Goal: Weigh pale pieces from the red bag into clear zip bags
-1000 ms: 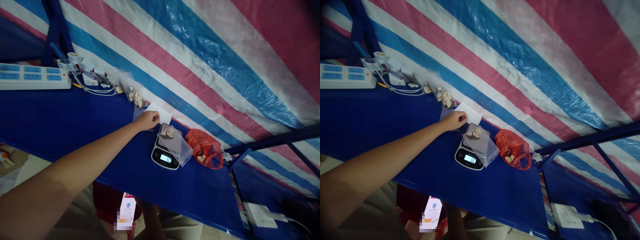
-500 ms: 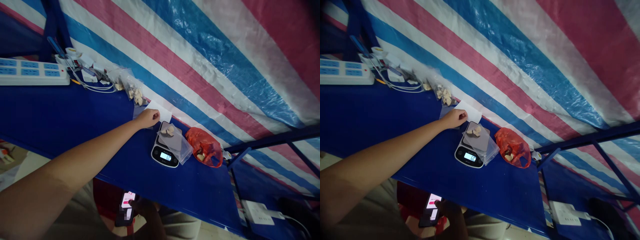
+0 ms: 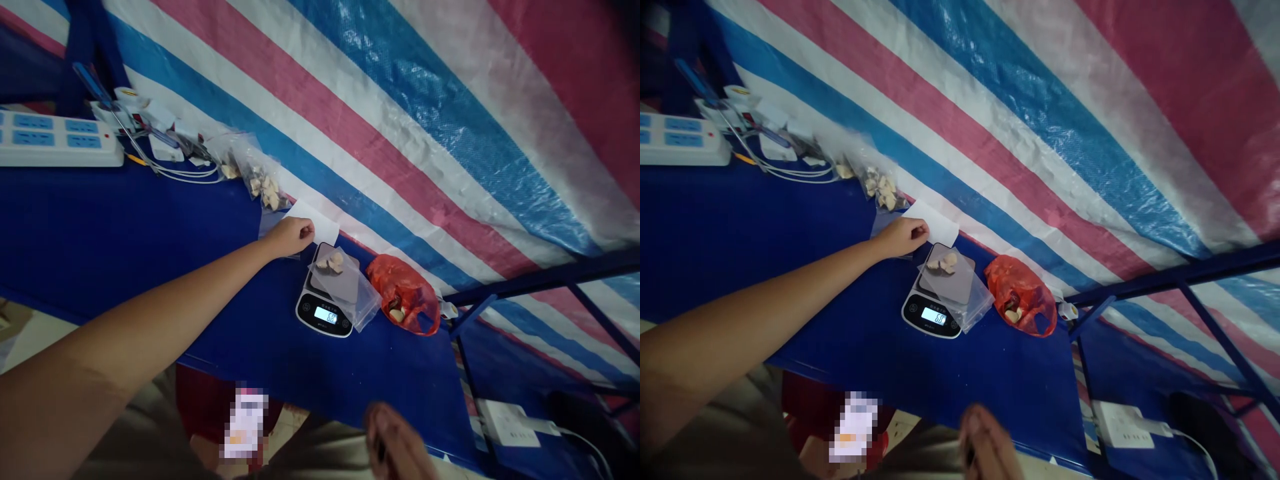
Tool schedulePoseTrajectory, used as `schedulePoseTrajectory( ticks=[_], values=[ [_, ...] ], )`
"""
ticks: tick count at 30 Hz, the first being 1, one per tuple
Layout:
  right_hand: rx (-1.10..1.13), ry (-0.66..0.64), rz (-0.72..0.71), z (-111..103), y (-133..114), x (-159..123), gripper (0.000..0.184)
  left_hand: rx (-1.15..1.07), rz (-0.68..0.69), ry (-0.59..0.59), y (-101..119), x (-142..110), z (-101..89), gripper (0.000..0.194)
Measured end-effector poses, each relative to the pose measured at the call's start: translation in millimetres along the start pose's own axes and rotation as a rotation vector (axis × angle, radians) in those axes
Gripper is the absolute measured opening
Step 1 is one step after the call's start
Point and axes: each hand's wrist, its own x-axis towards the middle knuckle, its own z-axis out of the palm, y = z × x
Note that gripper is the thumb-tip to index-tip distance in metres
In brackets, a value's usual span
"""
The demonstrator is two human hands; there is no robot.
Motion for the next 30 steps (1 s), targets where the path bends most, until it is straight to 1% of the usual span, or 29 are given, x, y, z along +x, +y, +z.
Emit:
schedulePoseTrajectory(
  ticks=[2, 3, 4, 5, 6, 8, 9, 11, 13, 15, 19, 21, 24, 30],
  values=[
    [0.052, 0.152, -0.006, -21.9, -11.0, 19.6, 0.038, -0.003, -0.006, -0.006, 0.3, 0.1, 0.0, 0.012],
    [0.105, 0.296, -0.034, -29.3, -17.3, 33.5, 0.038, -0.004, -0.013, -0.007, 0.2, 0.2, 0.1, 0.011],
    [0.163, 0.386, -0.073, -33.9, -24.5, 48.7, 0.039, -0.005, -0.020, -0.007, -0.1, 0.2, 0.3, 0.011],
    [0.219, 0.408, -0.091, -35.9, -32.8, 64.1, 0.041, -0.006, -0.021, -0.009, -0.4, 0.3, 0.6, 0.011],
    [0.270, 0.403, -0.091, -35.4, -42.1, 78.7, 0.043, -0.008, -0.018, -0.010, -0.7, 0.3, 0.8, 0.010],
    [0.358, 0.311, -0.080, -28.8, -62.4, 102.3, 0.050, -0.008, -0.015, -0.011, -1.1, 0.4, 1.2, 0.009],
    [0.404, 0.253, -0.101, -23.8, -72.5, 110.5, 0.054, -0.007, -0.016, -0.009, -1.1, 0.4, 1.3, 0.009],
    [0.477, 0.182, -0.145, -13.1, -89.5, 120.0, 0.056, -0.009, -0.026, 0.000, -0.8, 0.4, 1.3, 0.008],
    [0.518, 0.155, -0.187, -3.4, -99.7, 123.7, 0.054, -0.025, -0.028, -0.003, 0.0, 0.4, 1.3, 0.008],
    [0.521, 0.162, -0.221, 4.7, -102.9, 125.8, 0.049, -0.054, -0.024, -0.018, 1.3, 0.4, 1.3, 0.010],
    [0.475, 0.218, -0.277, 15.8, -98.3, 133.4, 0.045, -0.095, -0.039, -0.004, 5.2, 0.3, 1.7, 0.018],
    [0.465, 0.246, -0.299, 18.5, -95.7, 137.5, 0.048, -0.118, -0.056, 0.002, 6.9, 0.1, 2.5, 0.023],
    [0.464, 0.285, -0.317, 19.6, -95.2, 142.0, 0.054, -0.154, -0.072, -0.028, 7.7, 0.0, 4.6, 0.029],
    [0.516, 0.319, -0.359, 25.3, -106.7, 149.7, 0.061, -0.141, -0.038, -0.071, 5.6, -0.5, 8.1, 0.027]
  ],
)
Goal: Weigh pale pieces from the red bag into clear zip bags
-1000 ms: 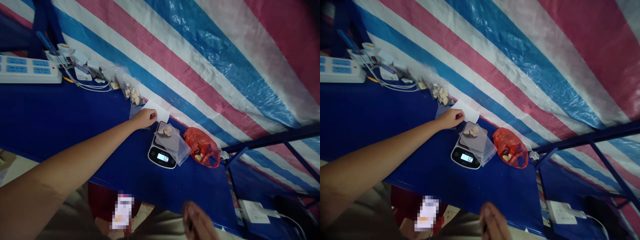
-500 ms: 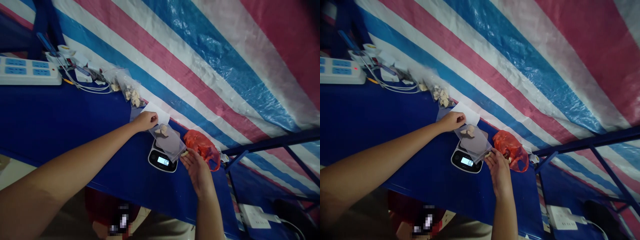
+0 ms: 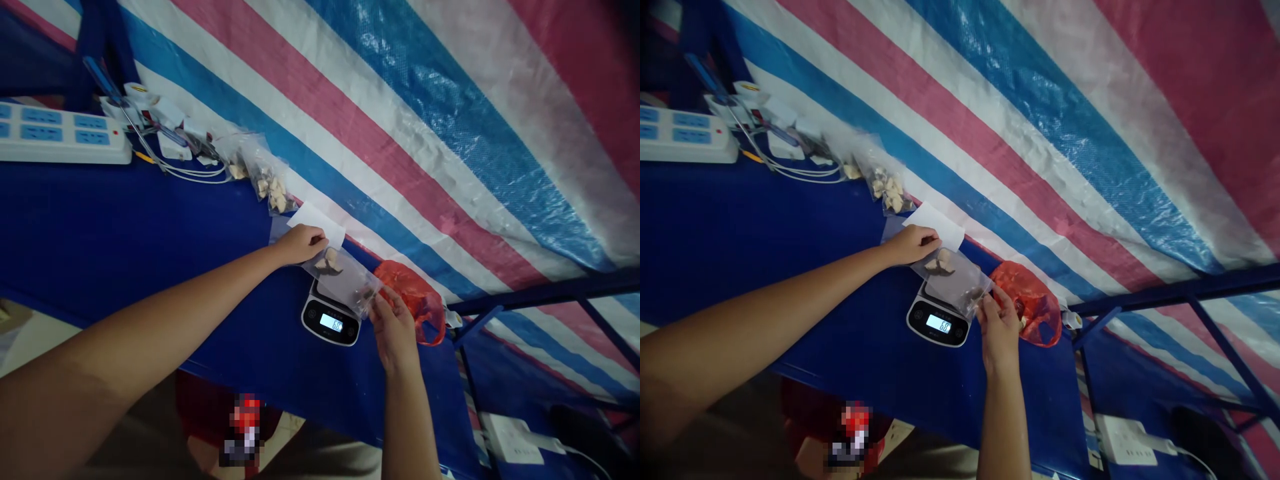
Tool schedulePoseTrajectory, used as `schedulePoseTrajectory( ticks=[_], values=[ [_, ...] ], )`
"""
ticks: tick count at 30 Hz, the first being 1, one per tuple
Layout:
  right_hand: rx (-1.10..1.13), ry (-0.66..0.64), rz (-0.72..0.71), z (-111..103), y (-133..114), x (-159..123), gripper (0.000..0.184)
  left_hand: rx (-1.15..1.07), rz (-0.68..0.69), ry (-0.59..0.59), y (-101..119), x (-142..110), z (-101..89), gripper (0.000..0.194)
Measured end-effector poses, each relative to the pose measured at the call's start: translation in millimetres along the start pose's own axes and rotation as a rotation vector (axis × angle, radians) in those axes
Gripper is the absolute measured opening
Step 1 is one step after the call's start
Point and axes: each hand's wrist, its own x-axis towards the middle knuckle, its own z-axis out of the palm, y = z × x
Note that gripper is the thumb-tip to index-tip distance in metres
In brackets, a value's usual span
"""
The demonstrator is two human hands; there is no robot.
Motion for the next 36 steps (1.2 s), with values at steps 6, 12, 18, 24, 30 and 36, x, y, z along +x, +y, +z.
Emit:
schedulePoseTrajectory(
  ticks=[6, 12, 18, 24, 30, 36],
  values=[
    [-0.095, 0.105, -0.104, 20.9, 1.7, 15.5, 0.050, 0.049, 0.006, -0.012, 0.6, -1.9, 2.6, 0.027],
    [-0.151, -0.103, -0.028, 20.4, -10.3, 18.8, 0.043, 0.018, 0.000, 0.025, 0.3, -1.2, 3.9, 0.024],
    [-0.384, 0.283, -0.347, -67.6, -29.2, 31.9, 0.027, -0.037, -0.045, 0.085, 1.0, 0.4, 1.0, 0.025],
    [-1.371, 0.299, -0.273, -131.6, -27.7, 97.7, 0.044, -0.038, -0.062, 0.105, 0.9, 1.8, 1.6, 0.026],
    [-1.408, 0.123, -0.344, -103.5, 0.5, 137.3, 0.042, -0.016, -0.088, 0.079, -0.9, 3.7, 2.0, 0.027],
    [-1.444, 0.218, -0.357, -96.8, 11.8, 141.5, 0.042, -0.020, -0.106, 0.067, 2.1, 3.6, 1.5, 0.026]
  ],
)
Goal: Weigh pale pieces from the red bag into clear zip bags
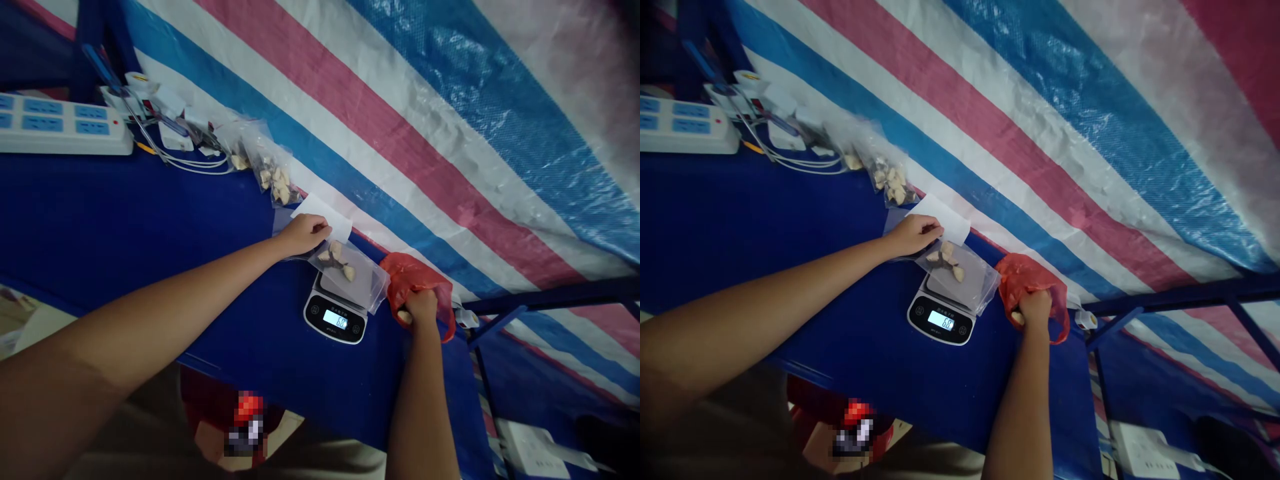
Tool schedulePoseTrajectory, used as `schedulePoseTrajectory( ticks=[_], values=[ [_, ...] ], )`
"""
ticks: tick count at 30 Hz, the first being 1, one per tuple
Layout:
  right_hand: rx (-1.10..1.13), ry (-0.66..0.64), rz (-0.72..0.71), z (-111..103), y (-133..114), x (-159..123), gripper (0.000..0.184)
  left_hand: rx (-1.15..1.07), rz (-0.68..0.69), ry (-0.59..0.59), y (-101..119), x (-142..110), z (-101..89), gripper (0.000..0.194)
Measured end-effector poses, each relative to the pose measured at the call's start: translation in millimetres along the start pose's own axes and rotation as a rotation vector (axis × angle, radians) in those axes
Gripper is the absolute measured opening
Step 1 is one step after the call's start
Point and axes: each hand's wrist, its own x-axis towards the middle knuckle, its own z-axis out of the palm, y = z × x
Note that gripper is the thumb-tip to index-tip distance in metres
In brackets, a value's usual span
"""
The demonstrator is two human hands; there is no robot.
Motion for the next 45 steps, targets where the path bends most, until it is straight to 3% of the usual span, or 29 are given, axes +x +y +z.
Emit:
schedulePoseTrajectory(
  ticks=[5, 15, 18, 21, 24, 26, 29, 33, 36, 38, 39, 40, 41, 45],
  values=[
    [0.007, 0.016, 0.005, -5.0, 1.1, -1.5, 0.048, 0.015, 0.017, 0.001, -1.4, 0.3, 1.0, 0.026],
    [0.042, 0.018, 0.022, -15.3, -12.1, -3.7, 0.040, 0.011, 0.023, -0.003, -1.6, -0.7, 0.5, 0.025],
    [0.025, 0.075, 0.064, -36.7, -9.9, -8.1, 0.042, 0.017, 0.014, -0.007, -1.5, -0.7, 0.0, 0.026],
    [0.040, 0.120, 0.155, -71.7, 4.0, -29.3, 0.035, 0.020, 0.023, 0.001, -1.6, -0.4, -0.2, 0.027],
    [0.365, 0.137, 0.267, -98.9, 14.4, -74.7, 0.039, 0.013, 0.024, -0.003, -1.4, -0.4, -0.2, 0.028],
    [0.599, 0.032, 0.248, -102.3, 8.5, -108.2, 0.045, 0.008, 0.022, -0.004, -1.0, -0.7, -0.2, 0.028],
    [0.808, -0.161, 0.238, -87.6, -24.3, -136.8, 0.046, 0.007, 0.031, -0.014, 0.2, -1.4, -0.2, 0.027],
    [1.066, -0.218, 0.213, -69.0, -78.8, -126.5, 0.048, -0.007, 0.041, -0.037, 1.7, -2.2, 0.7, 0.026],
    [1.203, -0.180, 0.202, -78.2, -86.2, -126.5, 0.048, -0.013, 0.036, -0.020, 2.4, -2.2, 1.6, 0.026],
    [1.181, -0.152, 0.199, -89.9, -72.3, -144.7, 0.035, -0.018, 0.041, -0.013, 2.2, -2.0, 2.1, 0.026],
    [1.124, -0.239, 0.131, -94.0, -63.0, -157.2, 0.031, -0.021, 0.047, -0.014, 1.9, -1.9, 2.2, 0.026],
    [1.015, -0.431, 0.014, -95.6, -54.5, -169.7, 0.032, -0.024, 0.055, -0.017, 1.5, -1.7, 2.4, 0.026],
    [0.951, -0.513, -0.039, -94.1, -48.2, -181.0, 0.036, -0.025, 0.062, -0.021, 0.9, -1.5, 2.5, 0.026],
    [0.745, -0.717, -0.190, -60.4, -55.4, -201.3, 0.047, -0.001, 0.070, -0.015, -2.1, -0.9, 3.0, 0.027]
  ],
)
